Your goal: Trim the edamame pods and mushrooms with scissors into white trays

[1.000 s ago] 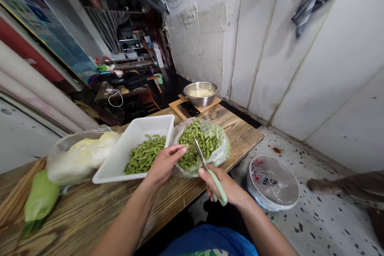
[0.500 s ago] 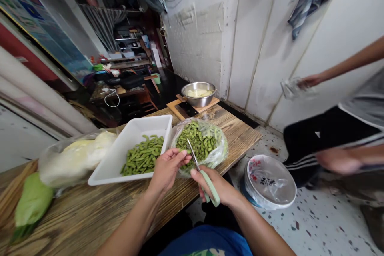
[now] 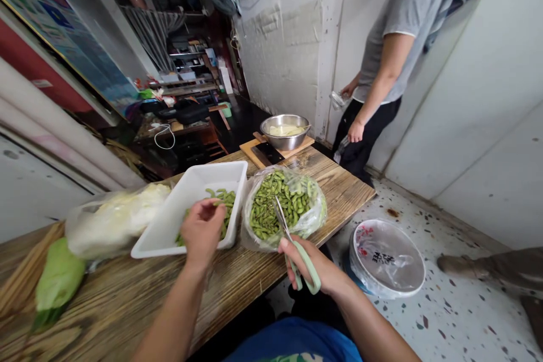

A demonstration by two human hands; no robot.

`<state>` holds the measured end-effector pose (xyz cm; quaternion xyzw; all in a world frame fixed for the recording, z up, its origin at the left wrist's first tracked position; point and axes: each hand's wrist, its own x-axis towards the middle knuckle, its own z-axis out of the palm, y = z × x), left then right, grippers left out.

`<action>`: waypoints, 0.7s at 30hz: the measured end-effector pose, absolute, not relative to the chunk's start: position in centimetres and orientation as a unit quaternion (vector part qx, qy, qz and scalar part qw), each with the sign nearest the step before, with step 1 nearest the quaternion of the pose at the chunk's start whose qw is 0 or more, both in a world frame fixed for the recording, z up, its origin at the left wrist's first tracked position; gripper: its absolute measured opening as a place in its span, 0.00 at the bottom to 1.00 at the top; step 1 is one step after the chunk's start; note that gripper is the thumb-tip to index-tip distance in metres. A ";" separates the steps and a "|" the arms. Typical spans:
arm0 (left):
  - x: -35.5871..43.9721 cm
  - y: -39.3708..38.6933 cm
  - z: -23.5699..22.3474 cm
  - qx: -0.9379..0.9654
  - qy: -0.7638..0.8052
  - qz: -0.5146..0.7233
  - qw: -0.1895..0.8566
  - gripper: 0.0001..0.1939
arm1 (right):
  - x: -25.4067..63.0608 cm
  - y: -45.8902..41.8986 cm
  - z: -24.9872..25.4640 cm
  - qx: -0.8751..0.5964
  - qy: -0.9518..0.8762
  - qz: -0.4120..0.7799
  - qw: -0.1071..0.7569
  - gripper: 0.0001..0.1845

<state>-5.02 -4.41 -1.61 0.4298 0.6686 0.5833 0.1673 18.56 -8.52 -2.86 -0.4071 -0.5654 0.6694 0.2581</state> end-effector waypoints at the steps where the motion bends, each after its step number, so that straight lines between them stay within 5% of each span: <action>1: -6.3 -4.1 -1.1 0.481 0.697 0.525 0.086 0.13 | 18.7 -8.5 -2.9 -0.391 -0.559 0.682 0.263 0.38; 4: -7.9 -3.5 0.2 0.604 0.693 0.393 -0.026 0.13 | 19.0 -8.3 -2.9 -0.376 -0.533 0.709 0.269 0.39; 11: -3.5 -2.8 0.3 0.833 0.541 0.055 0.104 0.11 | 19.1 -8.4 -2.0 -0.398 -0.562 0.679 0.253 0.38; 17: -2.7 -2.2 0.7 0.840 0.539 0.009 0.067 0.12 | 19.4 -8.3 -2.6 -0.398 -0.573 0.669 0.256 0.35; 21: -2.4 -1.6 1.1 0.822 0.515 0.149 0.191 0.09 | 19.4 -8.3 -2.8 -0.395 -0.575 0.669 0.257 0.35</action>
